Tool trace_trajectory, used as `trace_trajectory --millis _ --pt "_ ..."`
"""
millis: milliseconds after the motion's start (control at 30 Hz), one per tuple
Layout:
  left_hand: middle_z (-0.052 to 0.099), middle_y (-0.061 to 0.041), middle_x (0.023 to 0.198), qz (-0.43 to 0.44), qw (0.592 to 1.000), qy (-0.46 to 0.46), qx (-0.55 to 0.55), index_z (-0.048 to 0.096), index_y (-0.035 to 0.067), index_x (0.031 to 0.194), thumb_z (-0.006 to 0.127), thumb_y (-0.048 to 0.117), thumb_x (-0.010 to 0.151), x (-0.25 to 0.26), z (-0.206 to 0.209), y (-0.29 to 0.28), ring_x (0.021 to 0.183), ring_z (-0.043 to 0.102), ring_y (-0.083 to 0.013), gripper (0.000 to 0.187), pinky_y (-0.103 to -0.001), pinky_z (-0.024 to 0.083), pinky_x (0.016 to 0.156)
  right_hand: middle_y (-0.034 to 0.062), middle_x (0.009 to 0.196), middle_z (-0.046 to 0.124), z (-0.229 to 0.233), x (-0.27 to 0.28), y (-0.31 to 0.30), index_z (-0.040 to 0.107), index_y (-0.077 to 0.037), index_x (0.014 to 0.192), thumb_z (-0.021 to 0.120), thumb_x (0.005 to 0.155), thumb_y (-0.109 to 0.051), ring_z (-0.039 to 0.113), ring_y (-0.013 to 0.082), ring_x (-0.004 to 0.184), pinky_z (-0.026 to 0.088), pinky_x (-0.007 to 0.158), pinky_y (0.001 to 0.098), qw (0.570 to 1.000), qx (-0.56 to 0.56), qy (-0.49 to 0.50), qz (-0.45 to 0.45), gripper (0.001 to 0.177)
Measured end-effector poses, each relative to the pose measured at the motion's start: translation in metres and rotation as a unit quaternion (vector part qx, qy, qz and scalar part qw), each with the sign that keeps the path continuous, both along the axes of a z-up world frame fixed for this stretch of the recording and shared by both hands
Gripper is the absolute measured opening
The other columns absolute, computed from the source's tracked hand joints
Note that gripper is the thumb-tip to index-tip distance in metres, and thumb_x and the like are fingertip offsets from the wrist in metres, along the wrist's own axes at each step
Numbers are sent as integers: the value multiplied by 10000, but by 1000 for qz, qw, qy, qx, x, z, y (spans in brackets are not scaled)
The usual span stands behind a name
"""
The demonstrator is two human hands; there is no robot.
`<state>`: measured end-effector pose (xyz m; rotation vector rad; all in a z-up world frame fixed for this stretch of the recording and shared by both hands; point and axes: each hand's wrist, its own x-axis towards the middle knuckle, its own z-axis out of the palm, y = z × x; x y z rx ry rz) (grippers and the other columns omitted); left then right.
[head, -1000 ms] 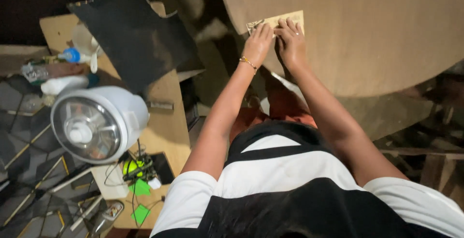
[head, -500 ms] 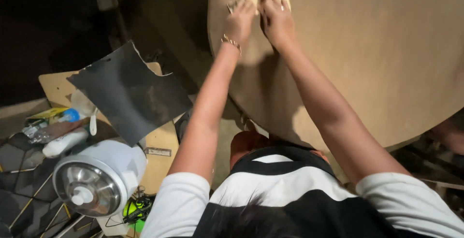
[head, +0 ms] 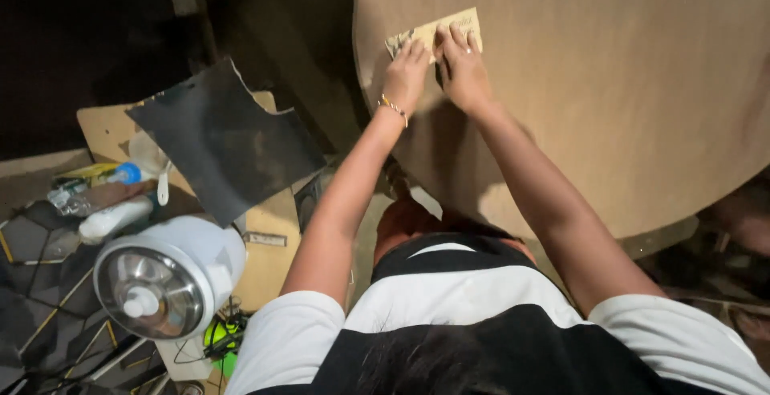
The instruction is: The person uses a sanding block to smooth the surface of a large, round wooden board. They move the block in circular and back-and-forth motions across the wood, covering different areas of the surface.
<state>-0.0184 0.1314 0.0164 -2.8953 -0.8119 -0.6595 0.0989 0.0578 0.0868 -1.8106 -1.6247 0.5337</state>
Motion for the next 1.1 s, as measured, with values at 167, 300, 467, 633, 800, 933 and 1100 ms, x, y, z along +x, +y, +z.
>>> trace_trajectory --millis 167,300,467,633,800,933,1100 --pt "558 -57 1039 -11 996 25 -82 603 108 934 548 124 736 -60 -16 -78 1029 505 -261 206 -351 426 878 151 1189 510 -11 -58 -74 454 11 1173 561 771 -82 390 321 1168 269 957 514 994 -27 -100 -35 425" --pt "542 -159 1029 -47 992 -119 -2 580 37 962 412 45 757 -103 -5 -140 925 543 -348 265 -417 446 797 135 1185 521 -24 -106 -134 516 -13 1114 597 701 -46 447 326 1119 323 917 509 989 34 -125 -67 421" --pt "571 -79 1042 11 995 -68 -65 593 109 959 488 100 749 -122 3 -183 997 542 -276 235 -345 450 839 115 1235 502 -29 -132 -176 560 -85 873 558 689 -26 429 355 1140 313 902 552 992 25 -83 -91 193" --pt "556 15 1040 -12 989 -73 -124 568 184 940 468 109 757 -111 -17 -132 1052 503 -183 222 -280 416 884 125 1231 506 -29 -122 -130 556 -63 940 546 699 -10 451 344 1125 327 898 535 984 34 -153 -81 247" --pt "573 -46 1058 -12 980 -57 -192 604 120 971 513 86 770 -83 -26 -23 1072 484 -234 223 -327 377 939 109 1269 446 -29 -90 -21 473 -34 1160 496 822 -69 348 338 1187 221 958 533 992 -48 -106 -50 341" --pt "564 -32 1093 13 965 -93 -246 594 122 924 461 144 845 -50 20 60 1101 473 -200 156 -305 391 915 153 1292 395 -12 -57 64 438 20 1053 378 762 26 244 358 1239 109 1019 468 998 -44 7 -39 297" --pt "526 -29 1149 39 951 -126 -281 577 197 1017 457 89 790 4 -7 145 1099 482 -185 279 -342 502 748 160 1321 366 -26 -11 140 318 2 1283 445 766 28 212 286 1261 72 1043 416 996 -14 14 -82 533"
